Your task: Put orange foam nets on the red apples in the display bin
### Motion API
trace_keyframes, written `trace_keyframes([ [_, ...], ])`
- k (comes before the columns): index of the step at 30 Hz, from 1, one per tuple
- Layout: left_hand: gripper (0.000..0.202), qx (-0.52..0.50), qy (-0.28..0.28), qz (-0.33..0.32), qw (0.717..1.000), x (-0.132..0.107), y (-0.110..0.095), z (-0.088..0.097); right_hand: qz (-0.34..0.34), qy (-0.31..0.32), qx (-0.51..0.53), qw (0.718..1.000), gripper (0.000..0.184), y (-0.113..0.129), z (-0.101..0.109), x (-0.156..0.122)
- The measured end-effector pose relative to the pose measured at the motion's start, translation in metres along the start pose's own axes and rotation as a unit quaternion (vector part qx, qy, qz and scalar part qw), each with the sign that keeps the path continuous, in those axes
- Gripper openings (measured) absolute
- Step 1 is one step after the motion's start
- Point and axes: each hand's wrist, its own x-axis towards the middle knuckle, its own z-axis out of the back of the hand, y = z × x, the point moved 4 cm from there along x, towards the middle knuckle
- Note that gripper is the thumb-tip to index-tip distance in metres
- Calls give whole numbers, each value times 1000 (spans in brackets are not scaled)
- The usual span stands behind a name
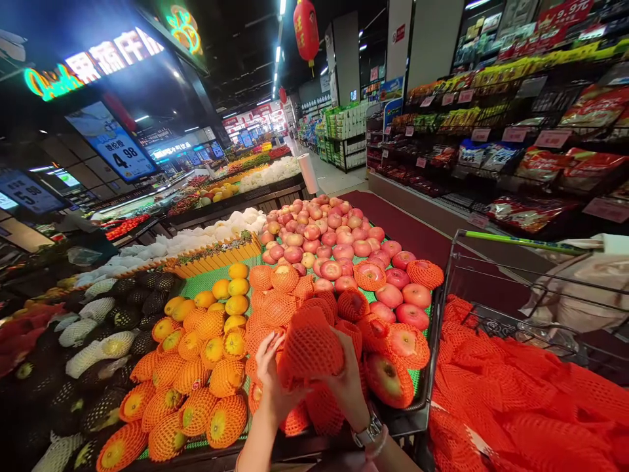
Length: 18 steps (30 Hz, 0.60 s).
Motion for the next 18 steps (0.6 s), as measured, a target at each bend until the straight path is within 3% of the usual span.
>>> trace_keyframes([
  [3,79,-14,87,24,996,1,-3,-5,23,56,-22,998,60,15,-1,2],
  [6,86,-32,87,79,993,-8,0,-10,36,85,-49,995,65,24,-2,3],
  [10,84,-50,4,146,988,-26,15,-12,64,147,-119,980,64,39,-4,9],
  [13,75,-48,-88,166,981,-39,25,-9,151,197,-182,952,58,53,-4,17],
  [16,68,-56,-194,196,960,-47,29,-3,298,106,-204,927,49,63,-2,22],
  [18,50,-72,-253,229,937,-49,30,-1,361,58,-187,912,50,62,-5,21],
])
